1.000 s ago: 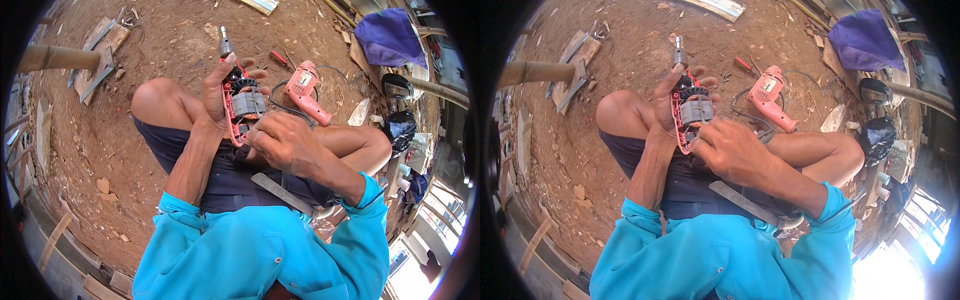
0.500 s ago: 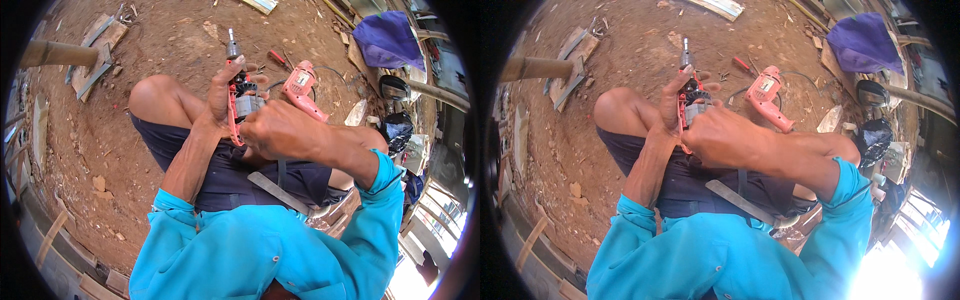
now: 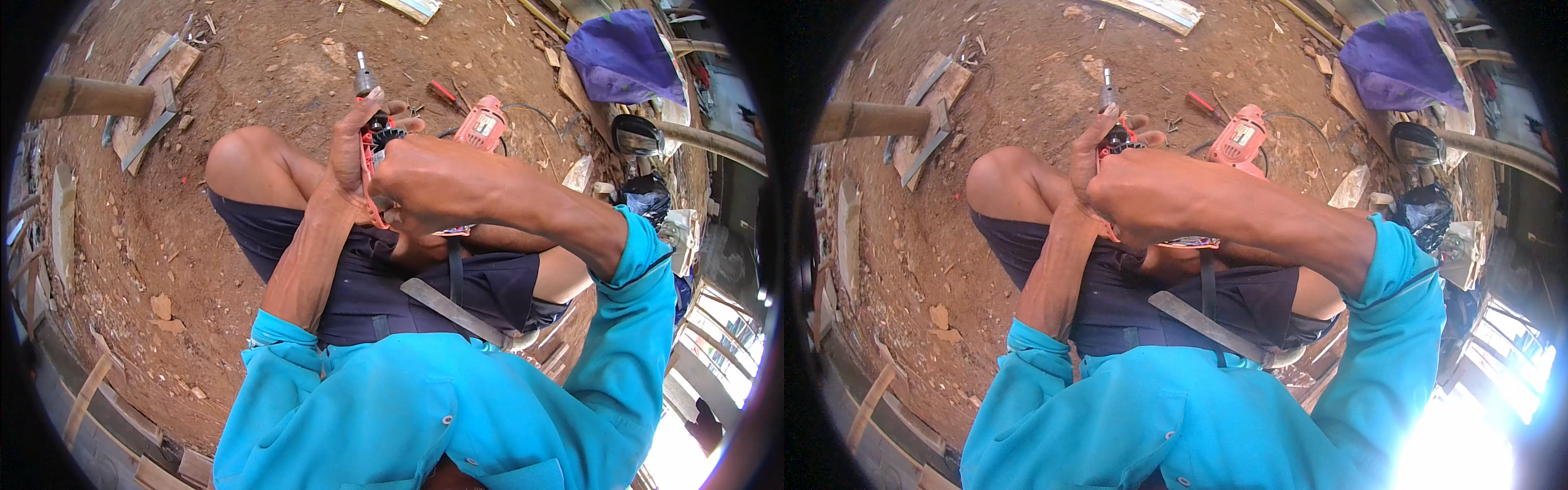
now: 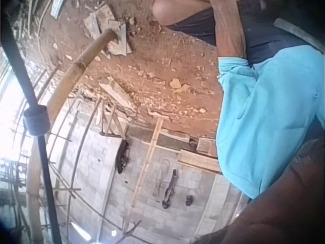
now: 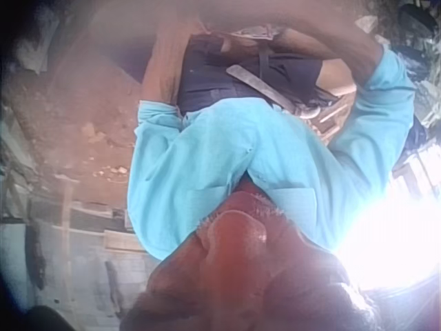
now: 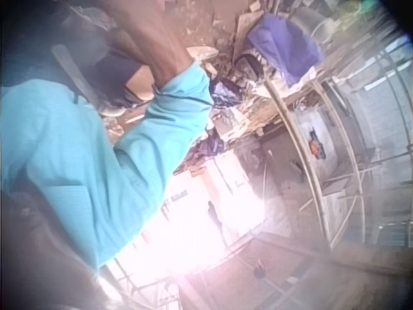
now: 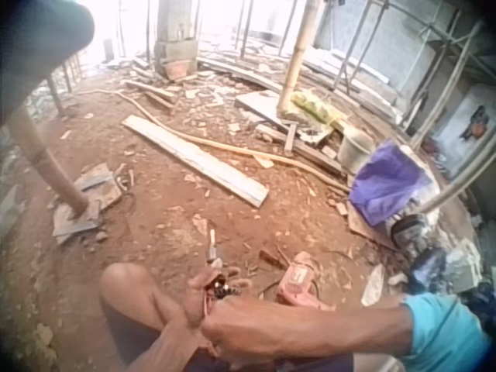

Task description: The person sits on the ground and uses a metal file to scrape the casing of a pink corded drill. They then open the drill housing, inspect the internal components, and use a screwdriver to tighten screws on the casing before closing it.

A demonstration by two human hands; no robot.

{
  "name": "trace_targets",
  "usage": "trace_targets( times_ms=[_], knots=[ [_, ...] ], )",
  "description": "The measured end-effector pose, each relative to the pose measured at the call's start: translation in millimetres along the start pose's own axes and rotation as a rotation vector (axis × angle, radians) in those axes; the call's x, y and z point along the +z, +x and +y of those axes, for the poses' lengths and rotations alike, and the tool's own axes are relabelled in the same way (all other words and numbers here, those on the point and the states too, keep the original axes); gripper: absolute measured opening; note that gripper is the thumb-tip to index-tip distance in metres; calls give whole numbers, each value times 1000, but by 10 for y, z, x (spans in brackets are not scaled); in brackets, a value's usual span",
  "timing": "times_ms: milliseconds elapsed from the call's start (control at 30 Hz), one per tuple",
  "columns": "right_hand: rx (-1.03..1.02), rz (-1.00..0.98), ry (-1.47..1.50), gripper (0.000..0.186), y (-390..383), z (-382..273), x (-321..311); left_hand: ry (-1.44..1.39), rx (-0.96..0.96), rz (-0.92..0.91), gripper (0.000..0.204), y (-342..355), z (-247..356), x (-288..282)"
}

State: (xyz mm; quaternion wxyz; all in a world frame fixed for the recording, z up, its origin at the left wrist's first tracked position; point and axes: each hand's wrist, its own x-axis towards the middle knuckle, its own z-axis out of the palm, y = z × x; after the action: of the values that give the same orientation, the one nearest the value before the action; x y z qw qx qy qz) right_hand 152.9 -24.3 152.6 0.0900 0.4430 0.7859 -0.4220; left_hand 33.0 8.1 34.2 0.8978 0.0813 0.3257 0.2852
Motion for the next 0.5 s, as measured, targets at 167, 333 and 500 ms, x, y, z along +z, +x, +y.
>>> trace_targets(
  times_ms=[167, 333, 500],
  knots=[
    [-19, 87, 45, 20, 37, 44, 66, 33, -69, -12, 56, 51, 12, -89],
    [2, 330, 70, 17, -2, 72, 290, 10, 33, -14, 55, 65, -6, -98],
    [-137, 887, 215, 17, -293, 37, 757, -95, -41, -107, 53, 46, 39, -141]
  ],
)
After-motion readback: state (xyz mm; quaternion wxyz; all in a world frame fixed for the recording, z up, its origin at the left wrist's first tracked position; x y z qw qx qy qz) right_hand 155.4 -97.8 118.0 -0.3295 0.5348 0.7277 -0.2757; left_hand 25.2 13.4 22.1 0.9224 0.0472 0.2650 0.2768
